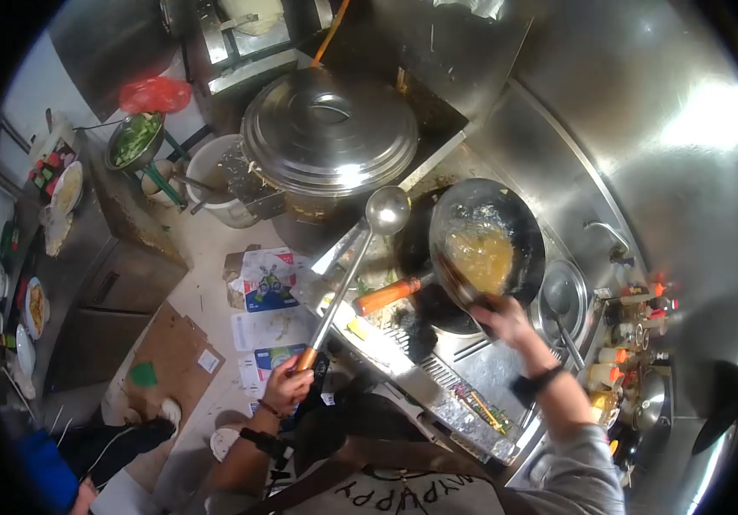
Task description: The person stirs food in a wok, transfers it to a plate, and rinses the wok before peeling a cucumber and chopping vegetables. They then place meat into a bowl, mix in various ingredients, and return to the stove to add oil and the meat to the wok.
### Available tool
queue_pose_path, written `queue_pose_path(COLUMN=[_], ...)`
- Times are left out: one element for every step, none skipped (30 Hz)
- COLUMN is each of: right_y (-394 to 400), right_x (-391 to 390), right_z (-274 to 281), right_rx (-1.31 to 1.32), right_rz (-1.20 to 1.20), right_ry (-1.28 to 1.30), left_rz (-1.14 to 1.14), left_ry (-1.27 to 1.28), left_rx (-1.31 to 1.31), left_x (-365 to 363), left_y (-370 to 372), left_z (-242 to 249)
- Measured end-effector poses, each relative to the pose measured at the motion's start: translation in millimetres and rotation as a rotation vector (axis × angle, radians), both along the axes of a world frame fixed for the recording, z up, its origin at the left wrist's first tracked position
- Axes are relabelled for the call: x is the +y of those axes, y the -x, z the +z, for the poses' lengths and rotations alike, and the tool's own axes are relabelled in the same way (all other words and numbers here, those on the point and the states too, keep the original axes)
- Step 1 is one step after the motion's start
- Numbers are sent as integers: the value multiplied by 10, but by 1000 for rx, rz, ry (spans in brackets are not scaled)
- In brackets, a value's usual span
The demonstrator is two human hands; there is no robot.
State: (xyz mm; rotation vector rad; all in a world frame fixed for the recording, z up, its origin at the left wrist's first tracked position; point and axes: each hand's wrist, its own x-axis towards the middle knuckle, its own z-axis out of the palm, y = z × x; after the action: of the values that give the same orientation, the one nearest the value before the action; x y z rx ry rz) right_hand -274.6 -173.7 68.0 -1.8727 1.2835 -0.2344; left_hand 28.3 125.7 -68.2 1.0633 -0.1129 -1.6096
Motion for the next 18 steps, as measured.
queue_pose_path(right_y=[228,627,596,564,904,892,727,275,104,-58,-102,302,684,294,964,1037,964,811], right_x=[10,-60,-205,-352,-647,-906,-1031,-894,-930,-811,-679,-642,-627,-195,-371,-492,-636,-748], right_z=[231,137,291,447,35,-164,-298,-146,-349,-396,-417,-718,-1007,-58,-481,-306,-93,-19], right_rx=[376,336,578,827,851,803,712,496,421,437,450,394,337,451,457,648,835,853], right_rz=[66,86,43,28,99,22,-10,-225,-340,-280,-239,-19,205,177,155,216,277,89], right_ry=[-82,-64,-122,-198,131,109,198,40,-90,-141,-194,-40,124,84,33,54,71,87], left_rz=[-4,-7,-4,-69,-64,-148,-230,-368,-360,-345,-340,-237,-124,-83,-44,-124,-132,-265], left_ry=[-3,-25,-50,-35,-39,-35,-34,29,21,37,66,157,252,338,416,374,377,260], left_rx=[1,52,104,104,104,17,-71,-182,-179,-556,-932,-917,-899,-781,-665,-613,-616,-550], left_x=[0,-9,8,9,-15,-61,-113,-141,-207,-283,-387,-554,-758,-978,-1161,-1332,-1433,-1517], left_y=[3,22,48,13,7,15,16,-51,-41,-35,-45,-52,-45,2,52,117,163,215], left_z=[-56,-101,-131,-137,-142,-155,-181,-280,-288,-272,-243,-98,98,238,338,189,318,516])
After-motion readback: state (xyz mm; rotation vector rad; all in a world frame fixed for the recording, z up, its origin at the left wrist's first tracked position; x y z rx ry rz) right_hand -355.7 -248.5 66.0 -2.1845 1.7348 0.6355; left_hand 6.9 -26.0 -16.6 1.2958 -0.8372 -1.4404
